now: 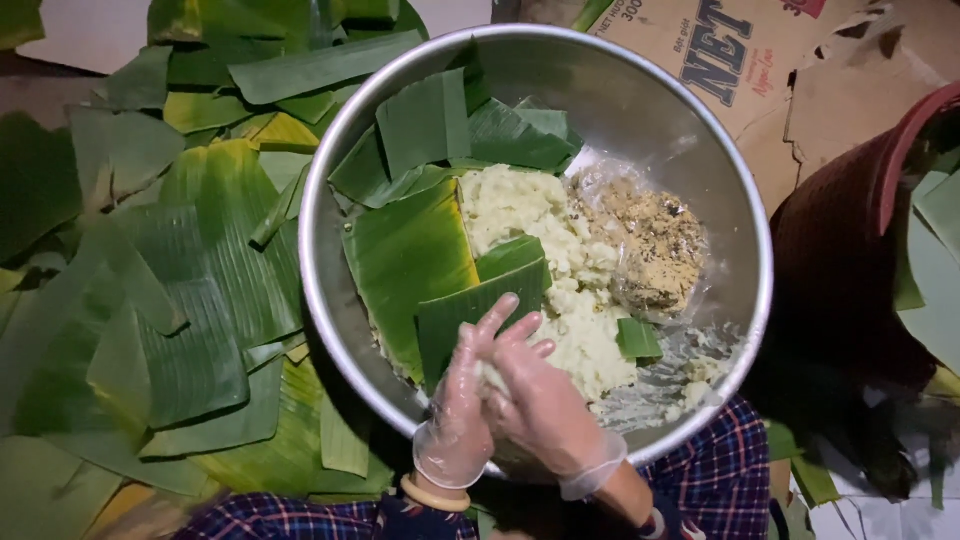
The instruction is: A person is preparing food by portioning a mash, adding filling, and wrapping it in banana leaves.
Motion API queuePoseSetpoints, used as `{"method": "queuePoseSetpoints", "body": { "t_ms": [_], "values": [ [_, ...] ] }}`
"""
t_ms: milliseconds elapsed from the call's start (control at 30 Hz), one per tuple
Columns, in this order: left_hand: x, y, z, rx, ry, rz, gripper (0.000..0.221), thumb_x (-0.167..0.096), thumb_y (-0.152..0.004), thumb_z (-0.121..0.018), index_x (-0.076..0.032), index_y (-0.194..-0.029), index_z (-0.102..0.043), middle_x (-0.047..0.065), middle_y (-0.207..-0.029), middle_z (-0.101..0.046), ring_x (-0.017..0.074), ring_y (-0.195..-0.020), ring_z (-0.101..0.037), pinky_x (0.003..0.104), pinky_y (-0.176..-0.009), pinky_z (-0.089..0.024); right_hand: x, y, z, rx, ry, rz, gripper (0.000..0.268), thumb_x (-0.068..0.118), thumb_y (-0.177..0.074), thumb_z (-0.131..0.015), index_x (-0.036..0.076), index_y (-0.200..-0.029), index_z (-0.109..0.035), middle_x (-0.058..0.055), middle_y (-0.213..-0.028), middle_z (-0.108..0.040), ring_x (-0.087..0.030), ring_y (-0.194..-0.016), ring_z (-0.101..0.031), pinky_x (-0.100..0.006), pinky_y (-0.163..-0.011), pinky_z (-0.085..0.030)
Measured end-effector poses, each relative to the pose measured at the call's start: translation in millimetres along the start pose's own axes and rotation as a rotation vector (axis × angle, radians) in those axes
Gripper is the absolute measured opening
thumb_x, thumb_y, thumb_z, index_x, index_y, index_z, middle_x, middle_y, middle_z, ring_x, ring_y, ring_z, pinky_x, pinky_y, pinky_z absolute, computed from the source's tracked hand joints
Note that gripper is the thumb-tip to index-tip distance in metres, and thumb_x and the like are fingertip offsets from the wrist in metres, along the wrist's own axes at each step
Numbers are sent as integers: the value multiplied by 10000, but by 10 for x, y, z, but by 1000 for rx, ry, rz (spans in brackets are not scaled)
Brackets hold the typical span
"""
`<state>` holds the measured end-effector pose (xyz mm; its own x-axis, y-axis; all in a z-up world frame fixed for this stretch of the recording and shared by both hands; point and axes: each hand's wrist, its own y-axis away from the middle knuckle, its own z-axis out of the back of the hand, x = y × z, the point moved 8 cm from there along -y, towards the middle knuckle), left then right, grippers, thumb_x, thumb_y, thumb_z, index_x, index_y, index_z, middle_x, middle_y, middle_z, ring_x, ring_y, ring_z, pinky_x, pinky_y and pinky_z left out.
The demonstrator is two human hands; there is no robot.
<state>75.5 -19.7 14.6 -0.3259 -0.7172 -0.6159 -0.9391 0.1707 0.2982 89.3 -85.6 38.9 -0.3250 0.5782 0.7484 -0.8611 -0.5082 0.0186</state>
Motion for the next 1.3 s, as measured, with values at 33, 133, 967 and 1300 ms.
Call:
{"method": "queuePoseSetpoints", "body": {
  "t_ms": [33, 133, 967, 1300],
  "values": [
    [20, 0, 57, -78, 48, 47, 718, -533, -968, -271, -112, -1526, -435, 254, -1488, -549, 419, -1303, -587, 533, -1079, -492, -26, 7, -67, 8, -37, -10, 355, 42, -823, -632, 116, -1169, -597, -68, -778, -677, -180, -553, -602, -281, -474, -542],
    [249, -124, 295, -84, 112, 81, 814, -617, -916, -288, -93, -1522, -436, 292, -1485, -526, 451, -1289, -571, 591, -1041, -495, -175, 50, -211, 6, -97, -3, 178, 63, -823, -654, 84, -997, -682, -82, -741, -716, -192, -562, -655, -291, -496, -568],
    [307, -51, 255, -56, 288, 73, 456, -449, -1062, -392, -71, -1245, -569, 104, -1026, -601, 197, -853, -615, 318, -722, -553, -43, 178, 84, -134, 40, 19, 248, 37, -720, -801, 99, -946, -718, -10, -799, -683, -106, -645, -601, -208, -594, -558],
    [303, -171, 489, -207, 331, -71, 405, -44, -924, -607, -29, -1322, -535, 166, -1116, -608, 200, -785, -630, 248, -546, -565, -319, 272, 518, -128, -439, -219, 253, 43, -885, -624, 70, -1107, -743, -124, -960, -823, -174, -694, -769, -230, -589, -652]
  ]
}}
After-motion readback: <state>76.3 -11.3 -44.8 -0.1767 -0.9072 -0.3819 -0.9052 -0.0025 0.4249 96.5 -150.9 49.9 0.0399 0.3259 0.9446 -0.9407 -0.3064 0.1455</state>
